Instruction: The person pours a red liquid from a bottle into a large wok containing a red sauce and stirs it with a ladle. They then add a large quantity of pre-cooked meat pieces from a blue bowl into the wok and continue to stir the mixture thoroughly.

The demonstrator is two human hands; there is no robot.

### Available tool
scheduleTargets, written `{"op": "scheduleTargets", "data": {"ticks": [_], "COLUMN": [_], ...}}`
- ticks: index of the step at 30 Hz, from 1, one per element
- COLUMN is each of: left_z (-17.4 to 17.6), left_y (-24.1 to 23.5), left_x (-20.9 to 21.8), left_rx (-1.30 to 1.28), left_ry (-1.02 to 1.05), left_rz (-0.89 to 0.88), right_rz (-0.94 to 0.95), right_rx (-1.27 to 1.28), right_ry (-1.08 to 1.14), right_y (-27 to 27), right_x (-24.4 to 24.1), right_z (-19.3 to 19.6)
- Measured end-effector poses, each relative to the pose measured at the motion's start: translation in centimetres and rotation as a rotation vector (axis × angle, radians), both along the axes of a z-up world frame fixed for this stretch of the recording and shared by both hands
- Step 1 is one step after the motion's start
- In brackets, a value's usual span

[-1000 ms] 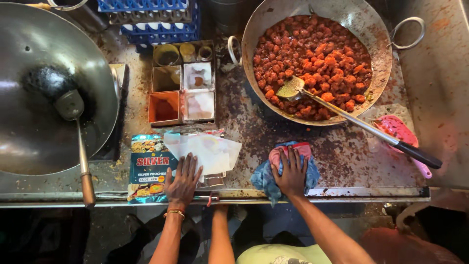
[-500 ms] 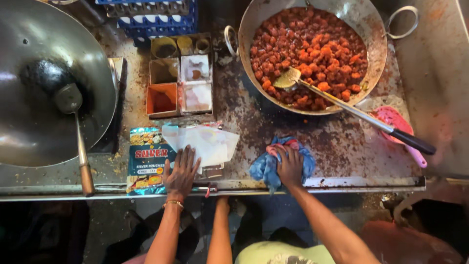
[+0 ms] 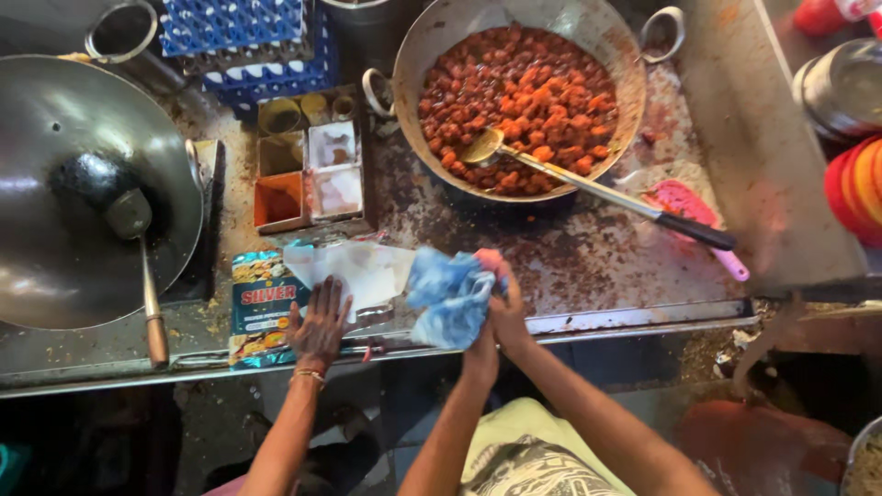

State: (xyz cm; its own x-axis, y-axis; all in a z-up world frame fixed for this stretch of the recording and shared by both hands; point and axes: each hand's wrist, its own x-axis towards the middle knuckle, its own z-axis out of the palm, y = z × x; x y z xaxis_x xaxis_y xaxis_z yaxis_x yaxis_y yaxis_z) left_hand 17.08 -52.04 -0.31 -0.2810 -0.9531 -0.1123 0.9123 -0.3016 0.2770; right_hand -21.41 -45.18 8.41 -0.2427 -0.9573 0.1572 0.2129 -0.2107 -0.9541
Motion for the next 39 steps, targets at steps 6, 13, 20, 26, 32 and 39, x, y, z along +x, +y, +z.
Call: {"op": "scheduleTargets", "data": {"ticks": [6,13,20,26,32,39], "left_z": [0.9,1.3,1.4,-1.3,3.9,18.4], "left_y": [0.1,0.9,0.3,1.0,-0.1,-12.3], "left_x": [-0.4,-0.6,-0.7,0.5,-2.3,-15.8], "left_rx": [-0.047,-0.030,-0.063,-0.061,-0.150,-0.537], "left_ry": [-0.166,-0.261,-0.106,-0.027,-0.042,-1.208], "left_rz": [-0.007,-0.004,0.012,-0.013,-0.041,0.757], "right_rz": [0.163,0.223,0.237,0.365,0.414,0.256], "right_rx": [-0.038,-0.569,-0.360,-0.218,-0.171,0.483], "right_ry": [0.383,0.856,0.824,0.433,1.202,1.816], "right_y": [0.5,2.0,-0.8,-2.4,-2.3,2.6], "right_x": [-3.4,-7.2,-7.9,-5.1,-11.6,-32.1], "right_z": [6.6,11.2,13.1,12.0,15.9,15.1]}}
